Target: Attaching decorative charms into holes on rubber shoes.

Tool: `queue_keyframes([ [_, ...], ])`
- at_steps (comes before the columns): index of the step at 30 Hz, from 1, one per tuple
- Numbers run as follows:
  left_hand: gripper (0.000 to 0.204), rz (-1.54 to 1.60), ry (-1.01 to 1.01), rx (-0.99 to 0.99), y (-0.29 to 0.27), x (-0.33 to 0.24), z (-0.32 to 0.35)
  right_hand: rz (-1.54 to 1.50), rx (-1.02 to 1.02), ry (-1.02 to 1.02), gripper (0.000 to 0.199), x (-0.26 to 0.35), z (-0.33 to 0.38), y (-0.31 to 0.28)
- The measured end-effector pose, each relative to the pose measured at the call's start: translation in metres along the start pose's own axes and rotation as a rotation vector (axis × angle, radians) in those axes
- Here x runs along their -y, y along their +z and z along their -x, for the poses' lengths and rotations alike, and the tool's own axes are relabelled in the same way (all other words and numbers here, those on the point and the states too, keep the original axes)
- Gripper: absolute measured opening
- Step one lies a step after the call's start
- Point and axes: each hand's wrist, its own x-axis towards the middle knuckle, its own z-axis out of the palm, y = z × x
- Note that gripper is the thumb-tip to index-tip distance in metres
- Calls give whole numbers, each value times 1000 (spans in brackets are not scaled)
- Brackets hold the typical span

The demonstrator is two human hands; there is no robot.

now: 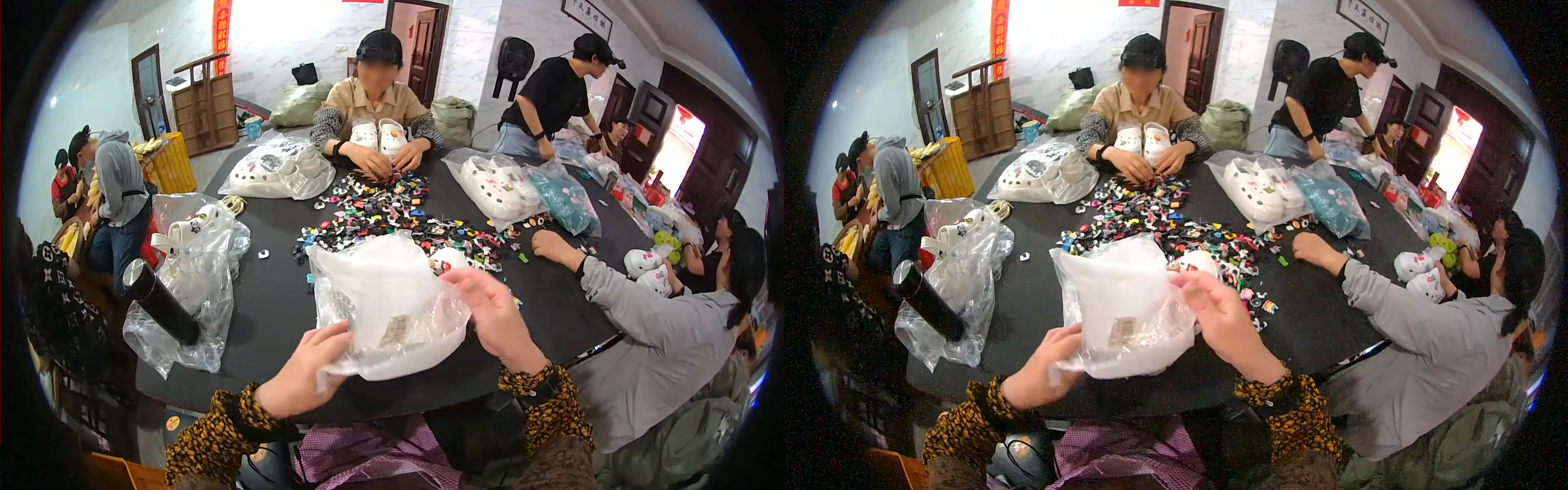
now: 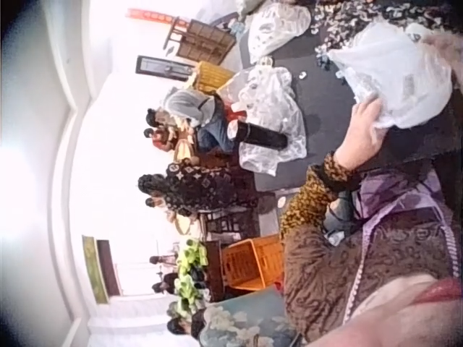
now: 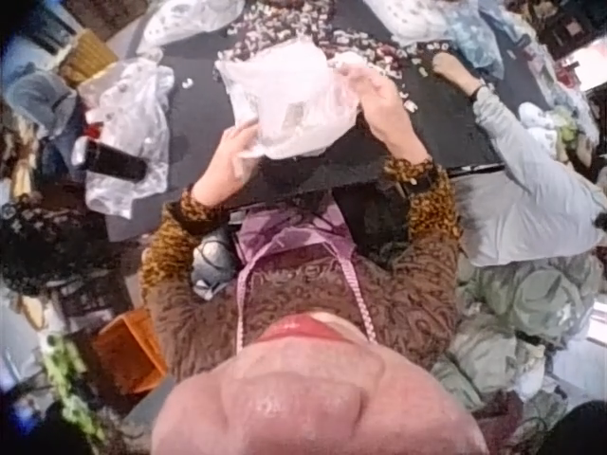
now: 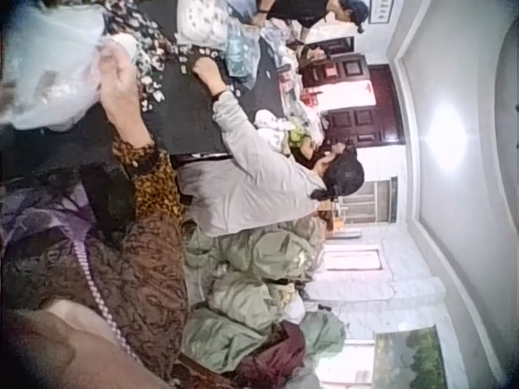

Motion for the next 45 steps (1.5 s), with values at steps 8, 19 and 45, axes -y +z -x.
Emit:
queue_keyframes([
  [8, 33, 579, -438, -102, -5, 13, -8, 1109, 139, -1102, 43, 33, 26, 17],
  [19, 50, 1213, -694, -200, 2, 25, -12, 1364, 405, -666, 74, -4, -5, 37],
  [45, 45, -110, -48, -110, -14, 9, -19, 822, 455, -468, 34, -1, -38, 19],
])
